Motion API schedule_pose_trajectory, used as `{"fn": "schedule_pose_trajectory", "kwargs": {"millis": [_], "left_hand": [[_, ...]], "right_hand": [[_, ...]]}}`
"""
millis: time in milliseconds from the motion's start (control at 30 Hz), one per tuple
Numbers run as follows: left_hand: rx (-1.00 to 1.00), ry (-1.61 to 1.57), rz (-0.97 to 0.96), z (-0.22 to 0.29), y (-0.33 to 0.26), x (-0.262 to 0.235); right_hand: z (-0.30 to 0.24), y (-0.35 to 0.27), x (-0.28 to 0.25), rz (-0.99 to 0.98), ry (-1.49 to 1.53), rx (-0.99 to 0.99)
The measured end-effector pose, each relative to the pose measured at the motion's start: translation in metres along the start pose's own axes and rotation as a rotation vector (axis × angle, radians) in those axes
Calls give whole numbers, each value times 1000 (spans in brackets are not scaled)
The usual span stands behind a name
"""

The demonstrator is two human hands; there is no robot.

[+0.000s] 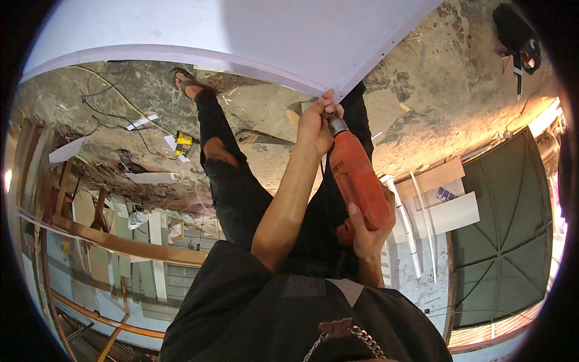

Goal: The person drills holes into a white furniture component using an electric drill, then inserts and drives screws into the pre-drilled holes to secure a trim piece.

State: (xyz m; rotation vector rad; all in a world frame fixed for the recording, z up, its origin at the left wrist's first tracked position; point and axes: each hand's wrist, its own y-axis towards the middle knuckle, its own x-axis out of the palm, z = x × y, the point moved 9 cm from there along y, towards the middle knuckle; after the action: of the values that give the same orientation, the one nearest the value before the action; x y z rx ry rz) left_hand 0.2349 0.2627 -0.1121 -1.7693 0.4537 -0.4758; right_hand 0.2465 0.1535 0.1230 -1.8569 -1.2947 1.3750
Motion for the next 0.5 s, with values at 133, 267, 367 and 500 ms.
{"fn": "schedule_pose_trajectory", "kwargs": {"millis": [133,267,367,500], "left_hand": [[0,-4,29,2,-4,1],[-21,-3,-2,0,-4,2],[-15,-20,6,0,-5,4],[-9,-17,35,1,-5,1]], "right_hand": [[-2,-1,3,-8,27,9],[1,-2,3,-9,63,43],[-1,-1,3,-16,60,31],[-3,-2,6,-22,74,33]]}}
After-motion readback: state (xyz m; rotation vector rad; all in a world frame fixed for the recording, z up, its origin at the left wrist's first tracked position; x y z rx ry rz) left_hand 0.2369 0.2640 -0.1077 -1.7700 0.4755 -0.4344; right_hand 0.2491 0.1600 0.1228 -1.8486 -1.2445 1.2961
